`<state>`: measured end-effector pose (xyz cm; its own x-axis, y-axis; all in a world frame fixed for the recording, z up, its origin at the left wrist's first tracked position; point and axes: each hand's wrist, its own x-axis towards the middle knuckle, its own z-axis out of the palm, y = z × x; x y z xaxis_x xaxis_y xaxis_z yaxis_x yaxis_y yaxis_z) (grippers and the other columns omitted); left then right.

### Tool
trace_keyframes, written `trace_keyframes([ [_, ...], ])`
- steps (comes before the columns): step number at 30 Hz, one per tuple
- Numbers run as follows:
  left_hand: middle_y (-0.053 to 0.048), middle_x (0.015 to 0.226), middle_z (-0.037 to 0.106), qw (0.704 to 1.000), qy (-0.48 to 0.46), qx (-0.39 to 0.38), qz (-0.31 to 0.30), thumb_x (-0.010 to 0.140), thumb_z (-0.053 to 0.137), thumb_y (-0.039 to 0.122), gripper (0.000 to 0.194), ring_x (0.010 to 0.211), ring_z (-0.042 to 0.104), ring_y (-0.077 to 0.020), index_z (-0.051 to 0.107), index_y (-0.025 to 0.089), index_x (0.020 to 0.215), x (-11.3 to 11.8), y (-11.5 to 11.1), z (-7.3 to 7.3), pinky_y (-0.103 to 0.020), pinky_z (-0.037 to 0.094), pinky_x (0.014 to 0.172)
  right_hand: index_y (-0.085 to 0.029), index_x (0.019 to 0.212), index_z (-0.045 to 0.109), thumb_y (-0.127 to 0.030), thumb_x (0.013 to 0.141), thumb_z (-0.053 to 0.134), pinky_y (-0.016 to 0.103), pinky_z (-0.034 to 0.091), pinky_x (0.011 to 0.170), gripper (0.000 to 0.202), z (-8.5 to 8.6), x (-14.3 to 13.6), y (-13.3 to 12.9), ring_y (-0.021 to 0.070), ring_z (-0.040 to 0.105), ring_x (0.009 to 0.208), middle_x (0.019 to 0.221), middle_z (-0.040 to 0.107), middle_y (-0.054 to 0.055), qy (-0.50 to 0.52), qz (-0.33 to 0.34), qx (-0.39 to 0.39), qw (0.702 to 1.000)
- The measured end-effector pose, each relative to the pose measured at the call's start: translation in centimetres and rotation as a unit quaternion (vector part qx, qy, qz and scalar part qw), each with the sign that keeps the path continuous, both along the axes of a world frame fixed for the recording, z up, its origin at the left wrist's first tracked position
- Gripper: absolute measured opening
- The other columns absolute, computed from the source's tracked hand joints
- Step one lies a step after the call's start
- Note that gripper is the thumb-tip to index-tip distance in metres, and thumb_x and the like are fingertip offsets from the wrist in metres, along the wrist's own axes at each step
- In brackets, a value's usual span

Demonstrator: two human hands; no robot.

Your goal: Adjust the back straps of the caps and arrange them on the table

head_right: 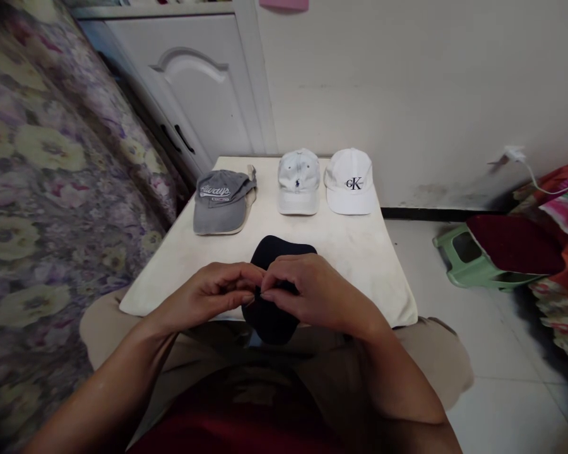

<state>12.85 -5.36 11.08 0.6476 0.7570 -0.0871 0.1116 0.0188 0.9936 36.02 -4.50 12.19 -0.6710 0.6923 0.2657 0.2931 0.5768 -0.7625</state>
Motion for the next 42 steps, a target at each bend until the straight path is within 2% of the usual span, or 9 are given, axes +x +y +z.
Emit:
trace_keyframes([
  [8,-0.003,0.079,0.071,0.997,0.045,0.062,0.001,0.091,0.063,0.023,0.013,0.07,0.062,-0.013,0.074,0.014,0.092,0.5,0.3,0.7,-0.022,0.048,0.066,-0.019,0.087,0.07,-0.014,0.091,0.062,0.024,0.044,0.069,0.01,0.0,0.2,0.4,0.012,0.061,0.074,0.082,0.068,-0.002,-0.006,0.034,-0.025,0.999],
  [15,-0.003,0.075,0.073,0.996,0.021,-0.003,0.088,0.086,0.07,0.028,0.015,0.069,0.066,-0.0147,0.071,0.013,0.091,0.4,0.4,0.0,-0.024,0.05,0.065,-0.019,0.096,0.067,-0.021,0.094,0.058,0.023,0.042,0.063,0.01,-0.7,0.2,1.3,0.0112,0.057,0.07,0.082,0.065,-0.002,0.029,0.019,-0.111,0.993],
  [20,0.002,0.063,0.063,0.993,0.035,-0.015,0.113,0.082,0.073,0.03,0.018,0.05,0.051,-0.0078,0.07,0.013,0.087,0.0,0.6,-0.3,-0.018,0.037,0.048,-0.018,0.095,0.063,-0.018,0.089,0.063,0.022,0.041,0.06,0.005,-1.3,0.0,1.9,0.0111,0.053,0.068,0.079,0.061,-0.002,0.09,0.029,-0.197,0.976],
  [27,0.0,0.07,0.066,0.99,0.015,-0.036,0.134,0.077,0.076,0.029,0.018,0.062,0.055,-0.0109,0.071,0.013,0.084,0.2,0.7,-0.5,-0.021,0.04,0.058,-0.017,0.09,0.062,-0.022,0.087,0.067,0.022,0.042,0.059,0.008,-2.1,-0.8,2.3,0.0097,0.052,0.065,0.077,0.06,-0.003,0.145,0.064,-0.26,0.953],
  [35,0.0,0.071,0.067,0.986,0.0,-0.025,0.164,0.077,0.075,0.027,0.014,0.064,0.055,-0.0115,0.072,0.014,0.08,-0.2,1.0,-0.7,-0.022,0.039,0.06,-0.017,0.101,0.063,-0.045,0.096,0.059,0.021,0.045,0.057,0.029,-2.5,-0.5,2.9,0.0102,0.059,0.062,0.079,0.067,0.001,0.149,0.048,-0.303,0.94],
  [38,-0.001,0.071,0.067,0.985,0.003,-0.025,0.171,0.077,0.075,0.028,0.015,0.064,0.055,-0.0114,0.072,0.013,0.081,-0.6,1.1,-0.8,-0.022,0.04,0.06,-0.016,0.094,0.062,-0.048,0.097,0.056,0.021,0.045,0.056,0.033,-2.8,-0.4,3.3,0.01,0.059,0.06,0.075,0.067,0.001,0.127,0.066,-0.317,0.938],
  [42,-0.002,0.071,0.067,0.985,0.003,-0.022,0.169,0.077,0.075,0.028,0.016,0.065,0.056,-0.0124,0.072,0.013,0.08,-0.8,1.1,-0.7,-0.023,0.041,0.061,-0.016,0.081,0.059,-0.047,0.093,0.063,0.02,0.04,0.051,0.032,-2.9,-0.9,3.4,0.0082,0.052,0.053,0.066,0.062,-0.003,0.108,0.08,-0.325,0.936],
])
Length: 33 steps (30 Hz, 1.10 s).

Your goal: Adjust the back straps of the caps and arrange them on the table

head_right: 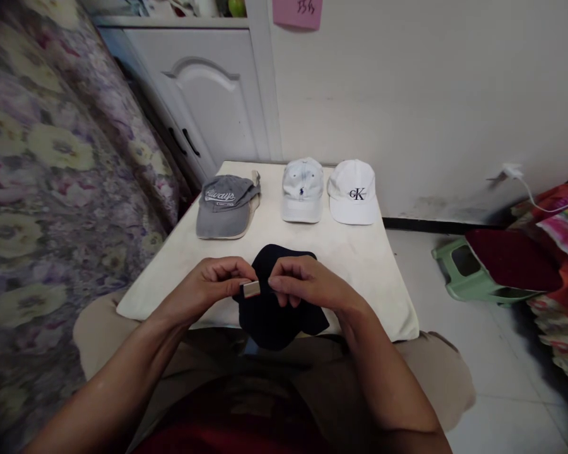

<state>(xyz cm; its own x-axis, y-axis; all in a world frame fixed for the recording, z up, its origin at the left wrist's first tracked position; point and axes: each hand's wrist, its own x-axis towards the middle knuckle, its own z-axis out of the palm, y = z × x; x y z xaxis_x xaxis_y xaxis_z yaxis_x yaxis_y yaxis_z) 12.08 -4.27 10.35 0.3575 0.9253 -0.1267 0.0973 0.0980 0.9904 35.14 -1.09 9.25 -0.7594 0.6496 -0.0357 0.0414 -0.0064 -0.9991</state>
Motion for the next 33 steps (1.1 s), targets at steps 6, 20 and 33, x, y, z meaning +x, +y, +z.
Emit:
trace_keyframes([
  [6,-0.001,0.07,0.065,1.0,0.02,0.017,0.003,0.076,0.074,0.027,0.014,0.065,0.054,-0.0125,0.072,0.014,0.079,0.0,0.0,0.1,-0.022,0.041,0.059,-0.017,0.078,0.059,-0.043,0.091,0.064,0.02,0.035,0.048,0.03,0.2,-0.5,-0.2,0.0069,0.045,0.049,0.063,0.06,-0.004,0.005,-0.003,0.01,1.0],
  [20,0.0,0.067,0.066,1.0,-0.015,-0.023,0.005,0.076,0.078,0.03,0.018,0.059,0.053,-0.01,0.073,0.013,0.08,0.4,-0.2,0.1,-0.02,0.038,0.055,-0.016,0.079,0.06,-0.037,0.093,0.064,0.019,0.034,0.049,0.025,-0.2,-0.1,0.0,0.0062,0.046,0.051,0.065,0.062,-0.004,0.019,0.012,0.011,1.0],
  [33,0.0,0.068,0.067,0.999,0.022,-0.028,-0.022,0.076,0.073,0.025,0.016,0.057,0.053,-0.0094,0.071,0.013,0.085,0.3,0.5,0.1,-0.019,0.035,0.053,-0.016,0.079,0.06,-0.039,0.09,0.063,0.019,0.028,0.043,0.025,-0.9,0.0,0.6,0.0059,0.04,0.045,0.062,0.062,-0.003,-0.025,0.014,-0.007,1.0],
])
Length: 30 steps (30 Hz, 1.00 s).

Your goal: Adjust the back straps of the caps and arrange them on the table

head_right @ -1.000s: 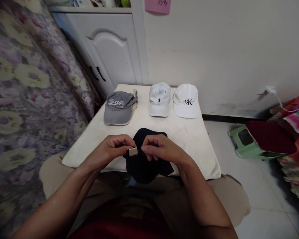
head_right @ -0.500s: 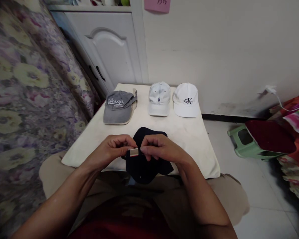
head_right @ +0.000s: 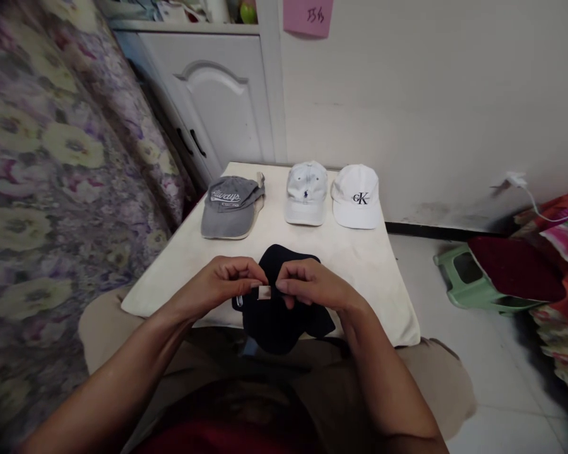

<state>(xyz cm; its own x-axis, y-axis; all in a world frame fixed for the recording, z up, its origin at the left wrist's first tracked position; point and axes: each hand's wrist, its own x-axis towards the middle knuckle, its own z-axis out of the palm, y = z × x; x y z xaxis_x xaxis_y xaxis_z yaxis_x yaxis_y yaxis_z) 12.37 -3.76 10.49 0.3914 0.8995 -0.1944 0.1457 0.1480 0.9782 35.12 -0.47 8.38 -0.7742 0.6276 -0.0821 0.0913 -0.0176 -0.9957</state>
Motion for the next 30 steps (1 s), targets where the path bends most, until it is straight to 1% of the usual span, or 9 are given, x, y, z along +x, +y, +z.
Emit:
trace_keyframes([
  [2,0.001,0.068,0.066,1.0,0.004,0.003,-0.014,0.077,0.072,0.026,0.016,0.058,0.053,-0.0095,0.07,0.013,0.086,-0.1,0.1,0.1,-0.02,0.035,0.054,-0.017,0.078,0.059,-0.038,0.089,0.063,0.019,0.026,0.043,0.024,-0.1,-0.1,-0.1,0.0056,0.039,0.044,0.061,0.062,-0.003,-0.002,-0.006,-0.007,1.0],
  [5,0.001,0.07,0.064,0.998,0.025,0.006,-0.059,0.081,0.07,0.032,0.02,0.061,0.052,-0.0099,0.07,0.013,0.088,-0.5,0.2,0.0,-0.021,0.037,0.057,-0.017,0.078,0.059,-0.037,0.089,0.063,0.019,0.026,0.042,0.023,-0.2,-0.2,-0.2,0.0054,0.038,0.044,0.061,0.062,-0.003,-0.003,-0.014,-0.012,1.0],
  [7,0.001,0.073,0.063,0.995,0.036,0.008,-0.089,0.083,0.069,0.036,0.024,0.064,0.05,-0.0105,0.071,0.013,0.088,-0.8,0.2,-0.3,-0.022,0.036,0.059,-0.017,0.077,0.059,-0.036,0.09,0.063,0.019,0.025,0.042,0.023,-0.2,-0.2,-0.2,0.0055,0.038,0.044,0.062,0.061,-0.003,-0.002,-0.014,-0.012,1.0],
  [9,0.001,0.073,0.061,0.994,0.039,0.008,-0.1,0.084,0.067,0.038,0.026,0.064,0.049,-0.0107,0.07,0.013,0.088,-1.0,0.2,-0.6,-0.023,0.035,0.059,-0.017,0.077,0.059,-0.035,0.09,0.062,0.019,0.025,0.042,0.022,-0.3,-0.2,-0.2,0.0056,0.038,0.045,0.062,0.061,-0.003,-0.006,-0.012,-0.005,1.0],
  [14,0.003,0.069,0.057,0.997,0.021,-0.014,-0.077,0.083,0.067,0.038,0.025,0.061,0.044,-0.0097,0.066,0.013,0.081,-1.0,0.0,-1.3,-0.023,0.031,0.058,-0.017,0.079,0.06,-0.034,0.092,0.062,0.019,0.026,0.043,0.022,-0.4,-0.5,-0.2,0.0057,0.039,0.046,0.062,0.06,-0.003,-0.01,-0.01,0.012,1.0],
  [19,0.004,0.065,0.054,0.998,-0.002,-0.028,-0.057,0.081,0.069,0.039,0.027,0.058,0.044,-0.0092,0.063,0.013,0.075,-0.5,0.0,-1.2,-0.022,0.031,0.058,-0.017,0.079,0.06,-0.038,0.092,0.063,0.018,0.028,0.043,0.026,-0.6,-1.0,-0.4,0.0051,0.04,0.044,0.062,0.062,-0.003,0.033,-0.004,0.0,0.999],
  [23,0.004,0.063,0.054,0.999,0.005,-0.027,-0.036,0.079,0.07,0.038,0.027,0.057,0.043,-0.0091,0.063,0.014,0.073,-0.4,0.0,-0.9,-0.022,0.031,0.056,-0.016,0.082,0.06,-0.042,0.094,0.062,0.017,0.033,0.043,0.028,-0.9,-1.0,-0.4,0.0051,0.046,0.044,0.065,0.065,-0.002,0.053,-0.01,-0.028,0.998],
  [26,0.004,0.062,0.054,0.999,0.01,-0.03,-0.028,0.079,0.07,0.039,0.027,0.056,0.042,-0.0089,0.064,0.014,0.074,-0.6,0.1,-0.7,-0.021,0.03,0.055,-0.016,0.084,0.061,-0.047,0.096,0.055,0.018,0.035,0.04,0.034,-1.2,-0.8,-0.2,0.0062,0.049,0.042,0.065,0.066,0.0,0.054,-0.005,-0.063,0.997],
  [30,0.004,0.061,0.055,0.999,0.012,-0.04,-0.032,0.078,0.072,0.038,0.027,0.056,0.043,-0.0085,0.065,0.013,0.073,-0.5,0.2,-0.5,-0.021,0.03,0.054,-0.016,0.08,0.059,-0.043,0.094,0.059,0.017,0.029,0.037,0.031,-1.4,-0.4,0.0,0.0048,0.044,0.038,0.062,0.066,-0.001,0.053,0.018,-0.086,0.995],
])
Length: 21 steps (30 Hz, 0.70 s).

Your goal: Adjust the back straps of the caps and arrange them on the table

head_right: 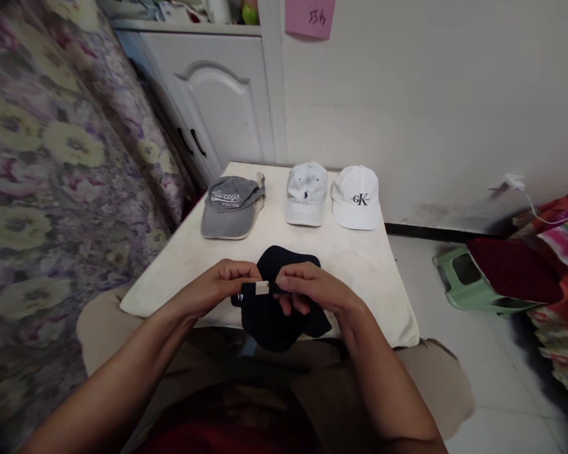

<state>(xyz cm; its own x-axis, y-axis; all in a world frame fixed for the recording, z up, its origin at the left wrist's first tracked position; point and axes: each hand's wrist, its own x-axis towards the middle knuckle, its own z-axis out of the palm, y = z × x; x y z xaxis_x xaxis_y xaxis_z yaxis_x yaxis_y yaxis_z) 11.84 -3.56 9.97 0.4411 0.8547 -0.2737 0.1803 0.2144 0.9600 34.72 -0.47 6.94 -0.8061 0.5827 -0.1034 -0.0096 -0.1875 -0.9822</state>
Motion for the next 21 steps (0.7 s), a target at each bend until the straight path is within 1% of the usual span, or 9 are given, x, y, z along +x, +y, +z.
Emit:
trace_keyframes([
  [3,0.004,0.061,0.056,1.0,-0.005,-0.01,-0.013,0.077,0.074,0.037,0.026,0.055,0.044,-0.0082,0.067,0.013,0.073,0.25,0.15,0.23,-0.02,0.031,0.053,-0.015,0.078,0.059,-0.036,0.091,0.064,0.016,0.024,0.038,0.025,0.21,0.18,0.03,0.0029,0.036,0.038,0.06,0.064,-0.002,-0.005,0.0,0.023,1.0],
  [6,0.004,0.06,0.057,0.999,-0.018,-0.019,-0.025,0.075,0.075,0.037,0.025,0.054,0.043,-0.0078,0.067,0.013,0.072,0.5,0.33,0.4,-0.02,0.031,0.052,-0.015,0.077,0.059,-0.035,0.091,0.063,0.017,0.023,0.039,0.024,0.52,0.2,0.02,0.003,0.034,0.038,0.058,0.062,-0.004,-0.019,-0.001,0.041,0.999],
  [13,0.005,0.057,0.056,0.999,-0.032,-0.028,-0.03,0.073,0.076,0.034,0.022,0.051,0.042,-0.007,0.068,0.013,0.069,0.78,0.65,-0.03,-0.019,0.029,0.05,-0.016,0.078,0.059,-0.037,0.092,0.063,0.017,0.025,0.041,0.026,0.42,0.0,0.12,0.0038,0.037,0.042,0.061,0.062,-0.003,-0.014,0.01,0.05,0.999],
  [17,0.004,0.056,0.056,0.999,-0.031,-0.032,-0.014,0.071,0.078,0.033,0.022,0.051,0.043,-0.0071,0.068,0.013,0.068,0.78,0.63,0.19,-0.019,0.03,0.049,-0.015,0.084,0.06,-0.042,0.094,0.062,0.017,0.027,0.041,0.028,0.09,0.3,0.31,0.004,0.039,0.042,0.064,0.064,-0.002,-0.006,0.01,0.038,0.999],
  [19,0.004,0.056,0.057,0.999,-0.029,-0.035,-0.012,0.071,0.078,0.033,0.023,0.051,0.043,-0.0072,0.068,0.013,0.068,0.7,0.6,0.33,-0.019,0.031,0.049,-0.014,0.087,0.061,-0.045,0.095,0.061,0.018,0.029,0.041,0.031,-0.02,0.57,0.35,0.0046,0.042,0.043,0.065,0.066,-0.001,-0.006,0.021,0.031,0.999],
  [21,0.003,0.057,0.057,0.999,-0.028,-0.033,-0.013,0.071,0.078,0.034,0.023,0.051,0.044,-0.0073,0.068,0.013,0.068,0.59,0.61,0.34,-0.019,0.031,0.049,-0.014,0.085,0.06,-0.044,0.094,0.061,0.018,0.03,0.042,0.031,-0.06,0.79,0.34,0.005,0.044,0.043,0.065,0.067,0.0,-0.007,0.034,0.02,0.999],
])
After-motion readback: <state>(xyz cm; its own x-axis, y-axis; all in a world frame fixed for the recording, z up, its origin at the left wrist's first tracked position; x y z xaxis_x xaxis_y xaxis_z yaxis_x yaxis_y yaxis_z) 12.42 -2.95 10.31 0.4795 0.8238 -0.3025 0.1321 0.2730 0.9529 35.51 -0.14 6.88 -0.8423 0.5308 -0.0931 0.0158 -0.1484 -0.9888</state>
